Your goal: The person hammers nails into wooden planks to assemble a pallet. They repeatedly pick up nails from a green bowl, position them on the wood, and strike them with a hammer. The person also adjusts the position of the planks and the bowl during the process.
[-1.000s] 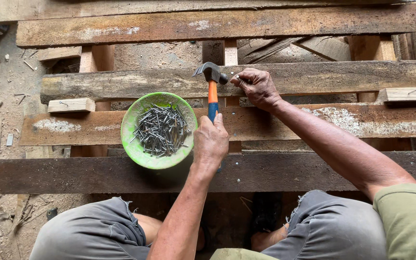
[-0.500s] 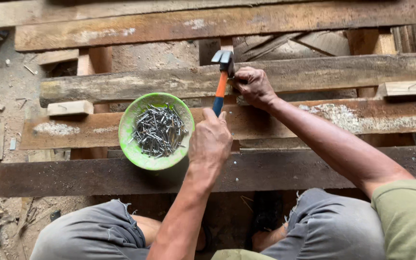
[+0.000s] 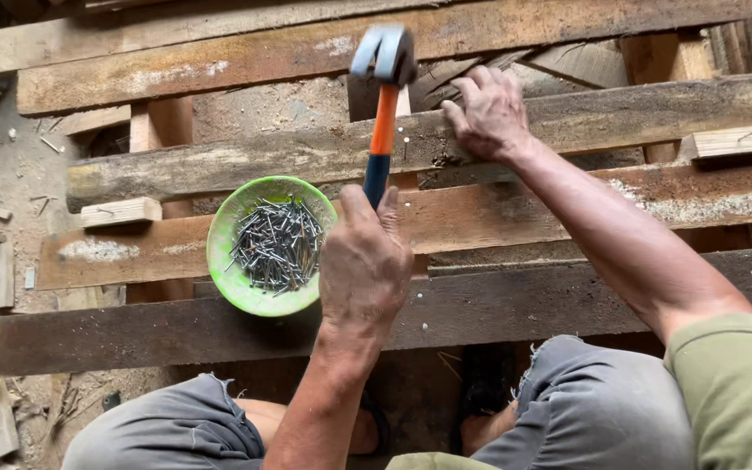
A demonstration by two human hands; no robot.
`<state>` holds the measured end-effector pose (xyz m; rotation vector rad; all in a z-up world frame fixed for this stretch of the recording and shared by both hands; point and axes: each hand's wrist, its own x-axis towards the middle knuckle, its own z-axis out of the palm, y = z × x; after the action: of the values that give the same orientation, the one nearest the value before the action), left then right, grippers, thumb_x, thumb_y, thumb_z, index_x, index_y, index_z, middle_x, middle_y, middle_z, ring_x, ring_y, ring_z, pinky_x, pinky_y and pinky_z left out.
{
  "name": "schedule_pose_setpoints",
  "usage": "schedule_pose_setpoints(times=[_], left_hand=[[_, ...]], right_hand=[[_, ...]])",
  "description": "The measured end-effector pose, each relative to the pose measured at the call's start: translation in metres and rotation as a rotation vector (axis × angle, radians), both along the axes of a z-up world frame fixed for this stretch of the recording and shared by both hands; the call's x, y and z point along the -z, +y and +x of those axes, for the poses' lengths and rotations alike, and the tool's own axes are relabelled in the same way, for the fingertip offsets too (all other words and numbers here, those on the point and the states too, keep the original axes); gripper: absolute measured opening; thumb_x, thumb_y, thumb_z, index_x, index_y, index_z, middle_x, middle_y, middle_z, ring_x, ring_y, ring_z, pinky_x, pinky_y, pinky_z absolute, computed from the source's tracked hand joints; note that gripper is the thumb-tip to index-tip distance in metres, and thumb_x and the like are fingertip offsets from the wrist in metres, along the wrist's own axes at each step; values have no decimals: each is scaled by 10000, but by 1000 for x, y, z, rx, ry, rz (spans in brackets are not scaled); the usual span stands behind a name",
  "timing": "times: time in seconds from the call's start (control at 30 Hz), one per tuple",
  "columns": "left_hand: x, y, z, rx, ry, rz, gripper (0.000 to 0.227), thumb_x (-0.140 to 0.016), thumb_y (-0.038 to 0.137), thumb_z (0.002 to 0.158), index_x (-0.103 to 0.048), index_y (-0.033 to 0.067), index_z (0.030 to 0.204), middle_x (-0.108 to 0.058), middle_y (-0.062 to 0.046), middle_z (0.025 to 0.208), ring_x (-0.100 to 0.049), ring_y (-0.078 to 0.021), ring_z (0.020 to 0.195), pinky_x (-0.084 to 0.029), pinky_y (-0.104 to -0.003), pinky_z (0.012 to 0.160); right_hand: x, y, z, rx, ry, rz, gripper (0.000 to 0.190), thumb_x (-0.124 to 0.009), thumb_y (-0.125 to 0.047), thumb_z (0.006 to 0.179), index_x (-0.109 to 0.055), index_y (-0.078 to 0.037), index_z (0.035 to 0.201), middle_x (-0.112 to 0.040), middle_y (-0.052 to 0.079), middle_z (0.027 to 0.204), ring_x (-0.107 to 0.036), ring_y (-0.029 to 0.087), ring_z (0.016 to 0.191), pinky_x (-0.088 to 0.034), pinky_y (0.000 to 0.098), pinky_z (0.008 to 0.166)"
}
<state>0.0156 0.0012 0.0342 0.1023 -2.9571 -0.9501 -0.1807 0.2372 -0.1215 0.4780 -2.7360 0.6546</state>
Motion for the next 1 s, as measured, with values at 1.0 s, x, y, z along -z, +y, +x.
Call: schedule_pose_setpoints(times=[1.0], left_hand=[[17,3,-6,-11,312,82,315,-484,371,1176,-492,57,1182,-652,-290,617,-747,-503,583,-630,-566,489]], right_hand=[[23,4,-1,178,-97,345,714,-288,-585,1237,-727,-64,1025,-786,201,977,-766,405,1033,-519,580,887]])
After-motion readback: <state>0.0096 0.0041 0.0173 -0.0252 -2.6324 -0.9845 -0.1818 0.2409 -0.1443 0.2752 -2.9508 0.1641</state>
